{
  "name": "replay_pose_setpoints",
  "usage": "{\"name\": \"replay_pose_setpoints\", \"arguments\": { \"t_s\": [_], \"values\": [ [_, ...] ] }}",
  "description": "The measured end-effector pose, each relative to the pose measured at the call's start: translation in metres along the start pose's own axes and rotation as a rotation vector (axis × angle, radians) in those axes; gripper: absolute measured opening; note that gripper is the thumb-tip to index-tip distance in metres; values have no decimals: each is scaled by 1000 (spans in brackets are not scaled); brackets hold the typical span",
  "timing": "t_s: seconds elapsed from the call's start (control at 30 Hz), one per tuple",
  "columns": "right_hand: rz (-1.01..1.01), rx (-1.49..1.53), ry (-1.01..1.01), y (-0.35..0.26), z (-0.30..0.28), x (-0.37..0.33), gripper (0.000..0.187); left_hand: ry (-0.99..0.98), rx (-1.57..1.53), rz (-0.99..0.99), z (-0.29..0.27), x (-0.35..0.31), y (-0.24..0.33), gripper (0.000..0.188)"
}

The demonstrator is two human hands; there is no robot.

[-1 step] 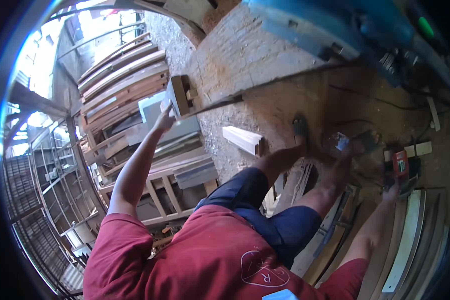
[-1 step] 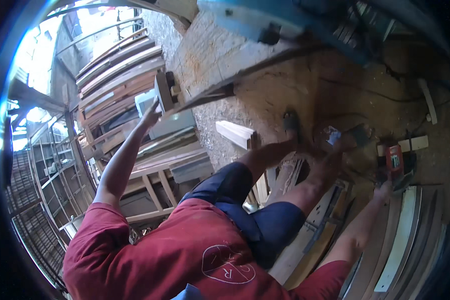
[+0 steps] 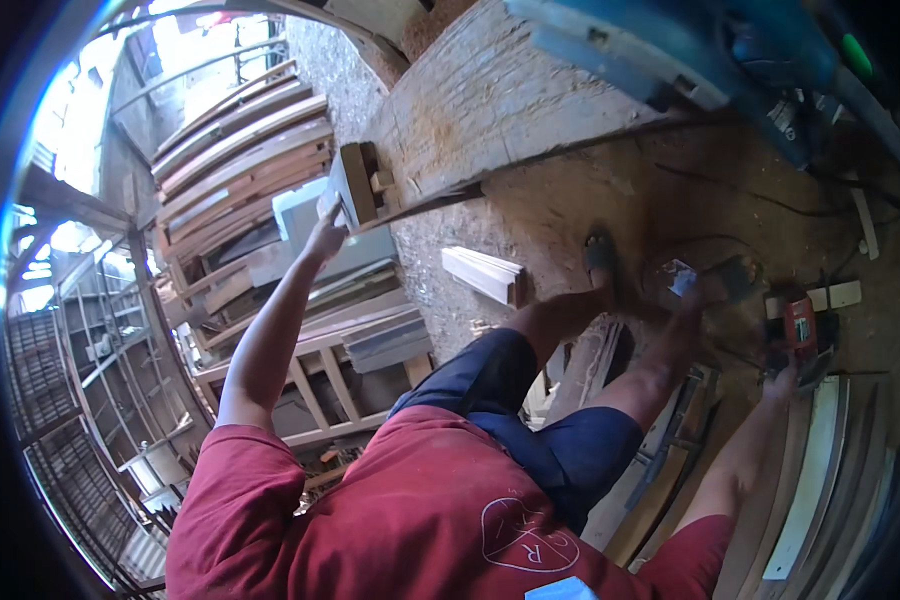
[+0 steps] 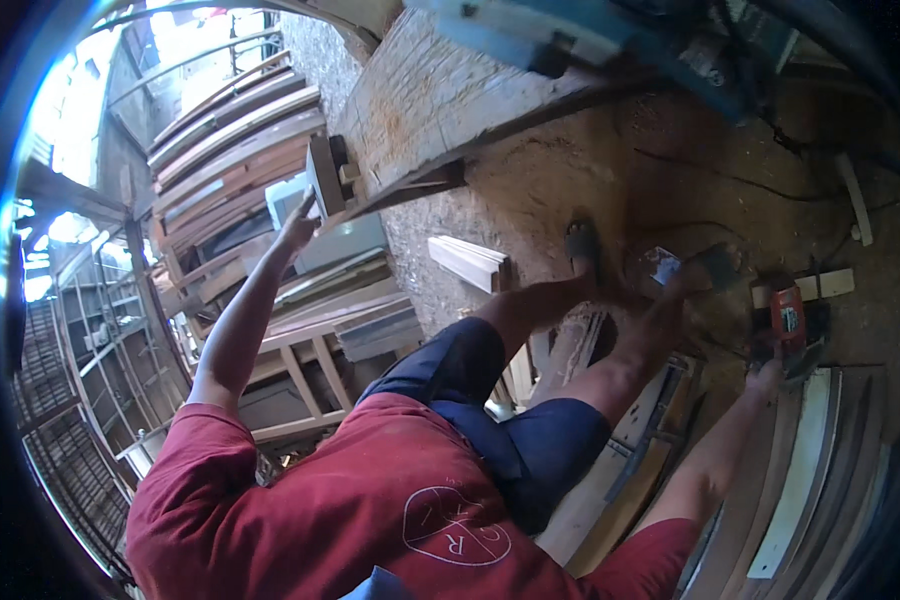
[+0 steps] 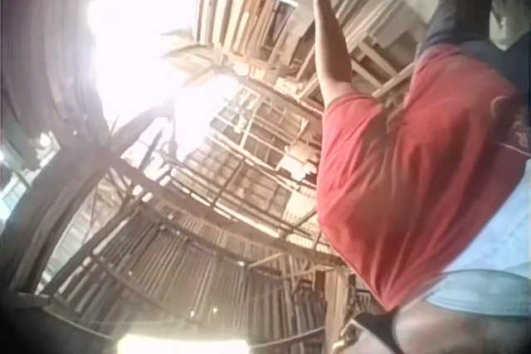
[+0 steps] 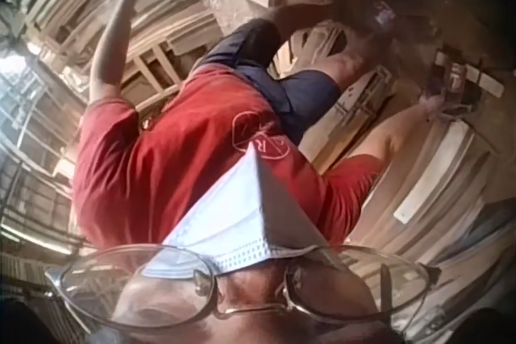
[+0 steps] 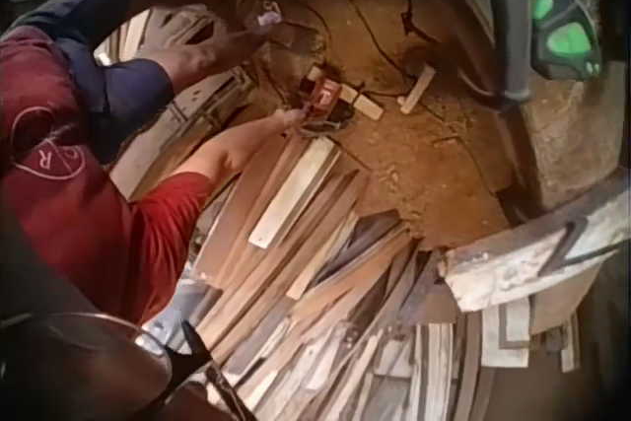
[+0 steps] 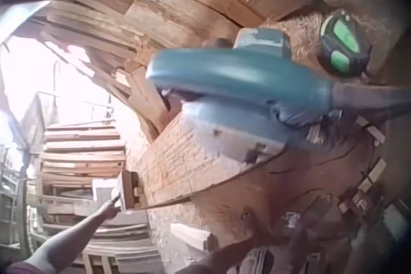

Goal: The person uses a circular saw to cut a wooden block, measures the block with a ruler, and smooths the surface of a long wooden plank using an electric hand planer.

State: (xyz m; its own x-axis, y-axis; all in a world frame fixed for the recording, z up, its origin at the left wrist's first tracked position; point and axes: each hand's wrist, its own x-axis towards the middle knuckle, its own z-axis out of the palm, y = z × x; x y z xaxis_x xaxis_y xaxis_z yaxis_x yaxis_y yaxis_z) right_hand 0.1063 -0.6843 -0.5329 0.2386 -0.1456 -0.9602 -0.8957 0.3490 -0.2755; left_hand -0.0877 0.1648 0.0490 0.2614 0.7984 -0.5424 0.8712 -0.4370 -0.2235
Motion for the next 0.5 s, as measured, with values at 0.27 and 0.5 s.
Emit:
{"name": "replay_pose_setpoints", "arguments": {
  "t_s": [0.27, 0.5],
  "values": [
    [-285, 27, 10, -5, 2, -160, 22, 181, -533, 197, 64, -21, -11, 69],
    [-521, -46, 152, 12, 41, -356, 25, 361, -128, 215, 120, -62, -48, 92]
  ]
}}
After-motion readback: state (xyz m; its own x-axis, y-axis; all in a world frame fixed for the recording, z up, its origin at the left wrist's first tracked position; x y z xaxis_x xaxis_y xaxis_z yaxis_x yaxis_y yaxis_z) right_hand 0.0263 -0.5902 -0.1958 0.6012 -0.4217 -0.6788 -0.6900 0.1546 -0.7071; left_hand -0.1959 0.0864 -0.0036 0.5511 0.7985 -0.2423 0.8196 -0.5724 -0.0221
